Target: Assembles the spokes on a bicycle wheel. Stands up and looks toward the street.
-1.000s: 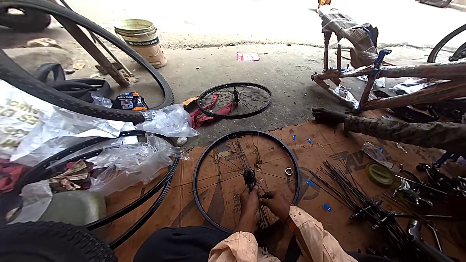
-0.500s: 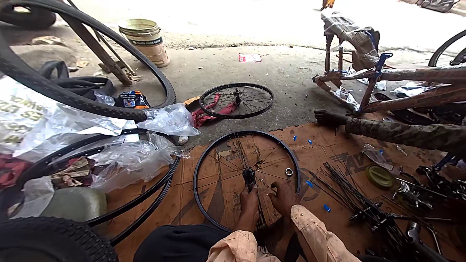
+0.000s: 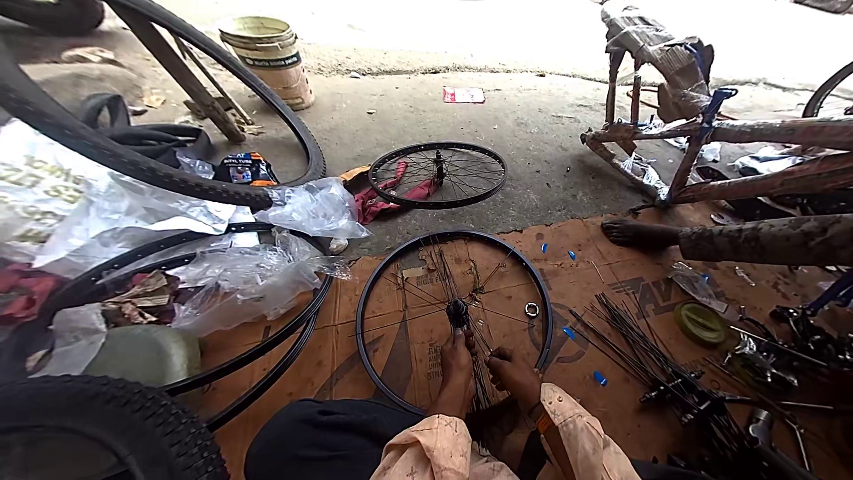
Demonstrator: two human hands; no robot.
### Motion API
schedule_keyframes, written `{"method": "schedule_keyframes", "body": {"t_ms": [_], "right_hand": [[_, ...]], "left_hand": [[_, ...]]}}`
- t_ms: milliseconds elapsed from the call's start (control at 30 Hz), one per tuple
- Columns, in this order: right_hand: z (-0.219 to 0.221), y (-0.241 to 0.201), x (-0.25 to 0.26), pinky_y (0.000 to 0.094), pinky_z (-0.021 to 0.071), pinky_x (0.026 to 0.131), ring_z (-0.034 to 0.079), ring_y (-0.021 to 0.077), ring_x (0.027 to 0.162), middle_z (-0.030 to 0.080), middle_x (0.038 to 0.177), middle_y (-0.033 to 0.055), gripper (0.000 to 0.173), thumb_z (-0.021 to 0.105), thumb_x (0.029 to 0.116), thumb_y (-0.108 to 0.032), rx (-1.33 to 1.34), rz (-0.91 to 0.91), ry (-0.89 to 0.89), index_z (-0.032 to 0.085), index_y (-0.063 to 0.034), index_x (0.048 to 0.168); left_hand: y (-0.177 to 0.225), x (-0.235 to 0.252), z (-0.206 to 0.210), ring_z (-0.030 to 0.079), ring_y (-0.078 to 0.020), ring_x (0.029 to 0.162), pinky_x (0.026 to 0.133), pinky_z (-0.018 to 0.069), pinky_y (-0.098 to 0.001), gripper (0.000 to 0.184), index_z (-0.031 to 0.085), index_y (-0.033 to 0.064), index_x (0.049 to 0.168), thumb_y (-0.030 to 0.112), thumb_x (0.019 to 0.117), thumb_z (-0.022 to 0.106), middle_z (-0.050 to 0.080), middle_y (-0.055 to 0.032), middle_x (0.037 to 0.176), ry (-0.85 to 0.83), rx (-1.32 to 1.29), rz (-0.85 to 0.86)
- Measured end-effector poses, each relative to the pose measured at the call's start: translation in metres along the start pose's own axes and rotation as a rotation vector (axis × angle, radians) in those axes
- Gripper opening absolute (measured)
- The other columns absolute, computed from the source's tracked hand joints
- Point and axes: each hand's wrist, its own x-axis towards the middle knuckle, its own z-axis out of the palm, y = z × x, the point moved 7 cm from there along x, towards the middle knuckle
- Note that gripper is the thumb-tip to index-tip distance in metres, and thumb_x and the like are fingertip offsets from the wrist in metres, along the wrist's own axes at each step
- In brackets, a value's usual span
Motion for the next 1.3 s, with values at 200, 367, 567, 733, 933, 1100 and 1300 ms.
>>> {"method": "schedule_keyframes", "body": {"t_ms": [200,367,567,733,933,1100,1300], "right_hand": [[0.011,0.007,-0.002,0.0266,0.0331,0.048,0.039,0.0077,0.05,0.055,0.071,-0.0013,0.023,0.073,0.0945,-0.031,0.028,-0.015,-0.001,0.072,-0.0095,0.103],[0.015,0.007,-0.003,0.0256,0.031,0.044,0.036,0.0072,0.047,0.054,0.068,-0.0011,0.016,0.077,0.0908,-0.024,0.097,0.047,0.025,0.073,-0.0103,0.1],[0.012,0.004,-0.005,0.0289,0.0476,0.057,0.055,0.0128,0.063,0.058,0.078,0.0034,0.018,0.062,0.1005,-0.018,0.189,0.089,0.035,0.063,-0.0059,0.113],[0.014,0.012,-0.003,0.0272,0.0357,0.051,0.041,0.0081,0.053,0.054,0.071,-0.002,0.024,0.072,0.0947,-0.031,0.042,0.003,-0.023,0.071,-0.0098,0.106],[0.019,0.01,-0.007,0.0247,0.0301,0.046,0.034,0.006,0.048,0.051,0.067,-0.0032,0.017,0.077,0.0905,-0.023,0.112,0.064,-0.02,0.073,-0.0098,0.1],[0.019,0.013,-0.003,0.0269,0.0323,0.049,0.038,0.0075,0.051,0.055,0.069,-0.0017,0.015,0.078,0.0895,-0.021,0.083,0.07,0.026,0.074,-0.0102,0.099],[0.019,0.014,-0.001,0.0245,0.0271,0.042,0.031,0.0066,0.044,0.041,0.058,-0.0042,0.011,0.072,0.0919,-0.019,0.177,0.097,0.014,0.071,-0.0094,0.097]], "left_hand": [[-0.002,0.001,0.0,0.053,-0.016,0.067,0.062,0.0479,-0.0292,0.027,0.068,-0.0001,0.105,0.02,0.109,0.05,0.055,-0.0084,0.082,0.003,0.023,0.008],[-0.001,0.001,0.0,0.059,-0.0207,0.078,0.071,0.0511,-0.0353,0.023,0.067,-0.0019,0.112,0.017,0.1059,0.057,0.063,-0.0145,0.095,-0.012,0.017,-0.019],[-0.003,0.0,0.001,0.051,-0.0131,0.061,0.055,0.0448,-0.0242,0.02,0.065,-0.0016,0.108,0.014,0.1073,0.052,0.054,-0.006,0.077,-0.021,-0.079,-0.052],[-0.004,0.0,0.0,0.051,-0.0134,0.062,0.056,0.0436,-0.0248,0.029,0.068,-0.0005,0.103,0.019,0.1094,0.048,0.055,-0.0054,0.077,0.001,-0.107,-0.038],[0.001,-0.001,0.001,0.05,-0.0142,0.066,0.061,0.0441,-0.0257,0.023,0.066,-0.0011,0.109,0.011,0.1087,0.047,0.052,-0.006,0.081,0.025,-0.085,0.006],[0.0,0.001,-0.002,0.052,-0.0147,0.066,0.059,0.0452,-0.0262,0.017,0.067,-0.002,0.109,0.008,0.1054,0.054,0.056,-0.0079,0.082,0.02,-0.113,0.02],[0.001,0.001,-0.003,0.059,-0.02,0.08,0.072,0.0507,-0.0337,0.018,0.068,-0.0023,0.112,0.009,0.1044,0.056,0.063,-0.0136,0.095,0.017,-0.095,0.017]]}}
